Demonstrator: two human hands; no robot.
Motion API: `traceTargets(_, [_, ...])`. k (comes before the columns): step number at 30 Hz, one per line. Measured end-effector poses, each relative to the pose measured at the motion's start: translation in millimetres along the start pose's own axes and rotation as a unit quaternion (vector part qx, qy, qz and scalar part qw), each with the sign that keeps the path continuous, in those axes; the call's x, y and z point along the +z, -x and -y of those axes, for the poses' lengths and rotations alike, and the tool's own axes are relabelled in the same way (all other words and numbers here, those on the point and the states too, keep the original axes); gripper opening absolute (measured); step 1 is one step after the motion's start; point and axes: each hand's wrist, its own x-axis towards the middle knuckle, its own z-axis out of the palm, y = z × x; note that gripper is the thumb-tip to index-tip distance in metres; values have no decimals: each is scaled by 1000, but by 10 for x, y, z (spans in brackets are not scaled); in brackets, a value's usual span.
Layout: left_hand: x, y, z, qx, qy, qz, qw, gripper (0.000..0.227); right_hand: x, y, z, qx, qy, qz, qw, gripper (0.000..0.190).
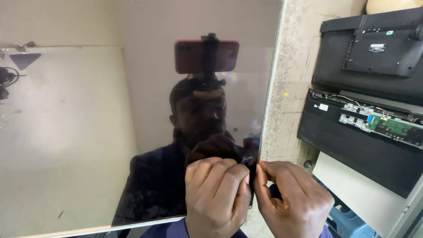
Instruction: The person peels an adhesive strip from the edge of a large dark screen panel by hand. They then lift the panel from a workbench and reposition it.
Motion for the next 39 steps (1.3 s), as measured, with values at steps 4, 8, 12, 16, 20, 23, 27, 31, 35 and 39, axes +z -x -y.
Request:
traceTargets(4, [-11,-16,4,-5,4,-15,1000,14,19,-13,20,1,43,18,999,23])
traceTargets(8, [-24,-17,15,-15,23,-25,999,16,49,-40,-6,-5,109,61,992,24])
traceTargets(12, [-33,-23,19,-21,28,-35,999,13,68,-95,-23,-26,91,66,993,21])
traceTargets(16, [-47,-45,30,-14,36,-34,999,13,95,-68,-25,-10,59,50,997,18])
traceTargets(20, [-47,-47,28,-18,40,-36,998,16,140,-38,-50,1,17,20,1000,17])
traceTargets(23, [-38,-49,21,-21,38,-37,998,14,169,-12,-87,-2,-17,-2,1000,19])
traceTargets(27, [-39,-65,21,-16,34,-41,998,15,171,-19,-90,18,-82,-14,996,23])
traceTargets(31, [-41,-59,28,-12,37,-39,999,11,127,-9,-71,55,-108,-12,993,17])
traceTargets(35, [-41,-49,9,-29,38,-29,998,10,126,72,-116,121,-161,15,979,12])
traceTargets(39, [-31,-56,0,-37,33,-32,998,9,164,127,-214,178,-209,51,960,27])
